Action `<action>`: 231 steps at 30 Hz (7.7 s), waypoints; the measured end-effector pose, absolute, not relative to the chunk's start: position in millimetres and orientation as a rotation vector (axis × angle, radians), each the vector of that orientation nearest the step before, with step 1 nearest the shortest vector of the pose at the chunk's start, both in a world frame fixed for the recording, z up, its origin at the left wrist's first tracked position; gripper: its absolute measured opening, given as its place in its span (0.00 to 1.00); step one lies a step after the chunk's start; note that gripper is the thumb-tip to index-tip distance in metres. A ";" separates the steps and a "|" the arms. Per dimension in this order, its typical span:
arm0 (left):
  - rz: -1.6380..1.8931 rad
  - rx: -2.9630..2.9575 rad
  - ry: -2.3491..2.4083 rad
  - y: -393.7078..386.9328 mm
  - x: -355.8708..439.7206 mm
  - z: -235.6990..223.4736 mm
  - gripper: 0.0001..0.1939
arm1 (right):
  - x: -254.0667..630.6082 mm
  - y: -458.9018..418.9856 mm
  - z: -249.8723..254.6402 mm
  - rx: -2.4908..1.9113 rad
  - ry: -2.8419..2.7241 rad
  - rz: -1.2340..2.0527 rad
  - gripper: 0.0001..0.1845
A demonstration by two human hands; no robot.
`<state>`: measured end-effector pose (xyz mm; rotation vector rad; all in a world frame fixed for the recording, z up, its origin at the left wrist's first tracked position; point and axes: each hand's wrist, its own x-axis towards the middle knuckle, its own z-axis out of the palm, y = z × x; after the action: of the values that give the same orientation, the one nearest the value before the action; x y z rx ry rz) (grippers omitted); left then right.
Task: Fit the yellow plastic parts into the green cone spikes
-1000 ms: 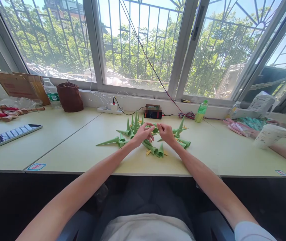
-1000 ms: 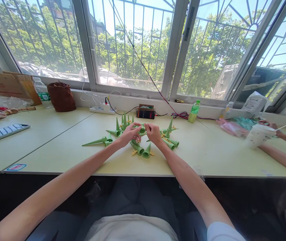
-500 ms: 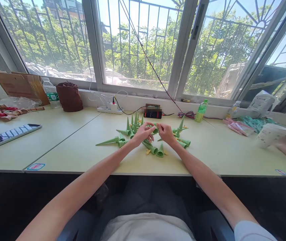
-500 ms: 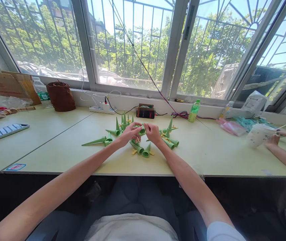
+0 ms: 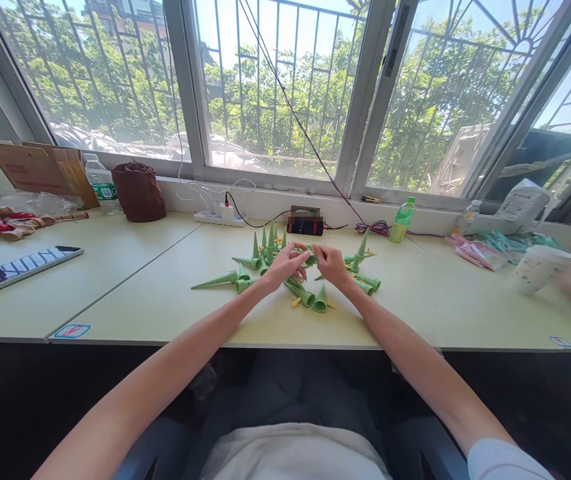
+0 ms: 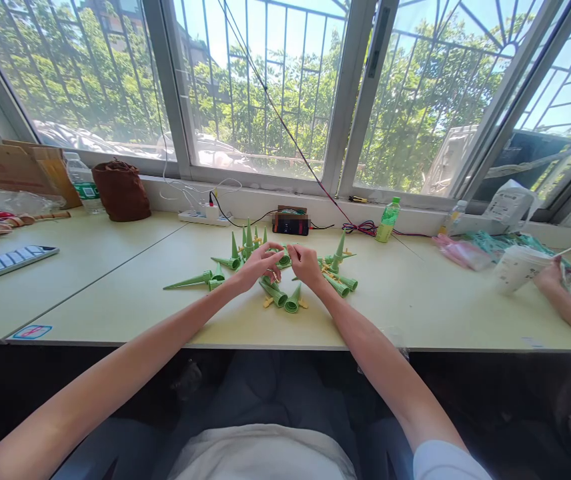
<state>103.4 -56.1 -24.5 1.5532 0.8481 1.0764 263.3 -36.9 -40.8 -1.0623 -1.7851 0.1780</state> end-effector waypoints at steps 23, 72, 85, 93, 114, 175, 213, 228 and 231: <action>1.080 1.546 0.843 -57.7 103.8 -23.2 0.23 | 263.6 -34.5 -43.2 -1.045 -1.790 0.160 0.24; 1.097 1.653 0.846 -63.4 102.7 -22.0 0.24 | 262.9 -39.6 -38.8 -1.083 -1.792 0.188 0.23; 1.087 1.724 0.837 -62.9 102.6 -23.1 0.26 | 262.7 -36.6 -40.3 -1.099 -1.778 0.231 0.25; 1.098 1.673 0.873 -65.0 105.0 -20.1 0.26 | 262.1 -36.8 -40.5 -1.103 -1.755 0.254 0.25; 1.091 1.621 0.897 -64.6 105.9 -19.6 0.23 | 262.7 -36.5 -41.5 -1.085 -1.768 0.258 0.24; 1.078 1.479 0.835 -49.8 107.5 -30.9 0.21 | 264.9 -36.1 -41.0 -1.107 -1.695 0.184 0.26; 0.891 1.129 0.722 -50.6 105.2 -26.3 0.22 | 263.9 -38.2 -42.4 -0.993 -1.755 0.235 0.26; 1.133 1.881 0.773 -51.9 103.5 -36.3 0.28 | 268.9 -34.2 -38.5 -1.084 -1.721 0.323 0.28; 1.147 2.042 0.841 -52.6 102.0 -37.0 0.29 | 270.0 -32.7 -39.1 -1.074 -1.733 0.316 0.27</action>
<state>102.0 -52.6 -37.0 2.0424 0.8409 1.1466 270.0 -32.7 -39.1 -1.0740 -1.7329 0.3159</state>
